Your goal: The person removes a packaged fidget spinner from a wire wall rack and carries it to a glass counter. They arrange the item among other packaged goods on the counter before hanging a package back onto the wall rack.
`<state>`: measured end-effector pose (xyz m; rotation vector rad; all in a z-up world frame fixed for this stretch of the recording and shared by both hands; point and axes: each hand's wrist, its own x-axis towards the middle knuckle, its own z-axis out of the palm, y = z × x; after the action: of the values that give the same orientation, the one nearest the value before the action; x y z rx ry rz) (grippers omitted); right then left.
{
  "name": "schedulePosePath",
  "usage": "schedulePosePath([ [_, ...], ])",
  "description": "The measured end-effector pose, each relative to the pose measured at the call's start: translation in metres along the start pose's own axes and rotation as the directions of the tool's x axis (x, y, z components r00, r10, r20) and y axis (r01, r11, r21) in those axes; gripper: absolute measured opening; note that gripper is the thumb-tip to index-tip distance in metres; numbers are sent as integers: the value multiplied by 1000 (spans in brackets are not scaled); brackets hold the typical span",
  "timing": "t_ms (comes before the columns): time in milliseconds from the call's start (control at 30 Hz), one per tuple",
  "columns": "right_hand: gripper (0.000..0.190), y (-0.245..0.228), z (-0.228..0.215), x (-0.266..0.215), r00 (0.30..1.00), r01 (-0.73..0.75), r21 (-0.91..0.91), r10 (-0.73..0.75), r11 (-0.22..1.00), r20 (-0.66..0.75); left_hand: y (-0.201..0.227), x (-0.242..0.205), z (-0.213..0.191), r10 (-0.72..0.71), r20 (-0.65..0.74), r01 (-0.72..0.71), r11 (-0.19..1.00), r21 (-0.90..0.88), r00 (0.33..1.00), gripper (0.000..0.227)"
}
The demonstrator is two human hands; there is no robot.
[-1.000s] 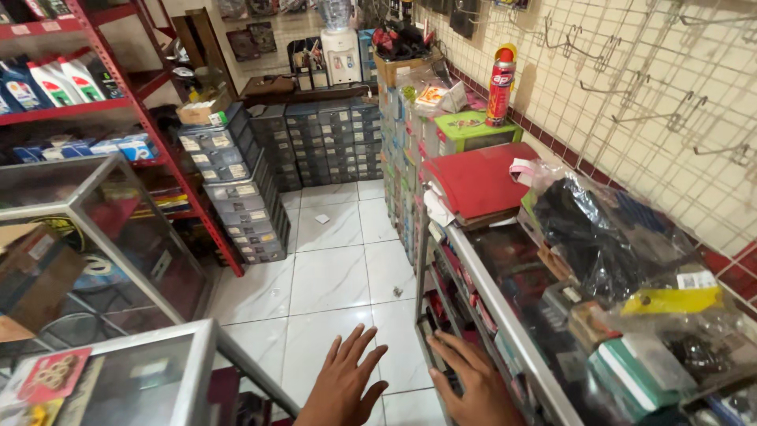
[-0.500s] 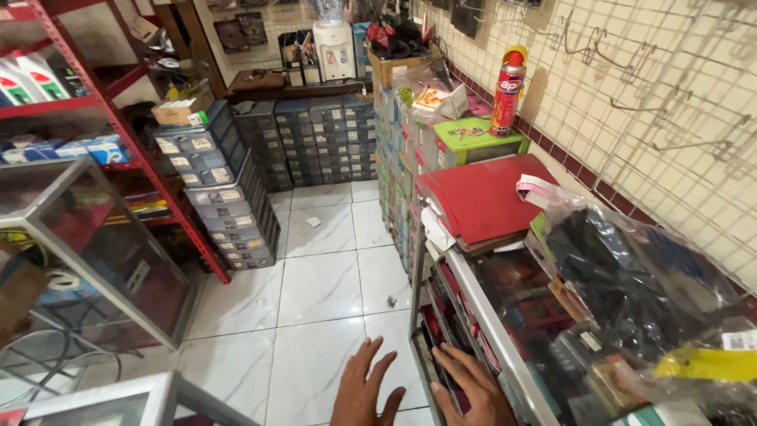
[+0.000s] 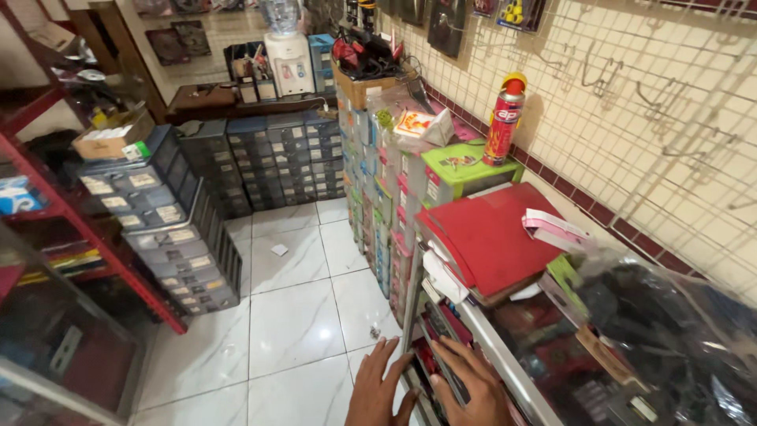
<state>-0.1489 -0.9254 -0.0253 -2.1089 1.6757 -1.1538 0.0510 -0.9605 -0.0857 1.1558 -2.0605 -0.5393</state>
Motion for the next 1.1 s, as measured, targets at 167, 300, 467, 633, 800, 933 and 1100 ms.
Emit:
schedulePosePath([
  [167, 50, -21, 21, 48, 998, -17, 7, 18, 1000, -52, -24, 31, -26, 60, -5, -60, 998, 2, 998, 59],
  [300, 48, -35, 28, 86, 994, 32, -4, -32, 999, -104, -33, 62, -60, 154, -71, -152, 988, 33, 985, 56],
  [467, 46, -46, 22, 128, 982, 74, -38, -80, 997, -170, -28, 105, -97, 185, -60, -184, 983, 12, 981, 55],
  [633, 43, -44, 14, 178, 967, 108, -76, -122, 991, -223, -27, 154, -116, 225, -59, -226, 974, -16, 973, 56],
  [800, 44, -28, 14, 233, 949, 133, -106, -158, 985, -273, -42, 208, -119, 286, -88, -288, 958, -15, 954, 54],
  [933, 50, -16, 13, 271, 930, 178, -169, -222, 970, -295, -54, 255, -119, 350, -101, -351, 936, 3, 931, 55],
  [1100, 52, -6, 7, 317, 954, 97, -190, -146, 977, -261, -65, 314, -116, 392, -54, -393, 920, -6, 918, 58],
])
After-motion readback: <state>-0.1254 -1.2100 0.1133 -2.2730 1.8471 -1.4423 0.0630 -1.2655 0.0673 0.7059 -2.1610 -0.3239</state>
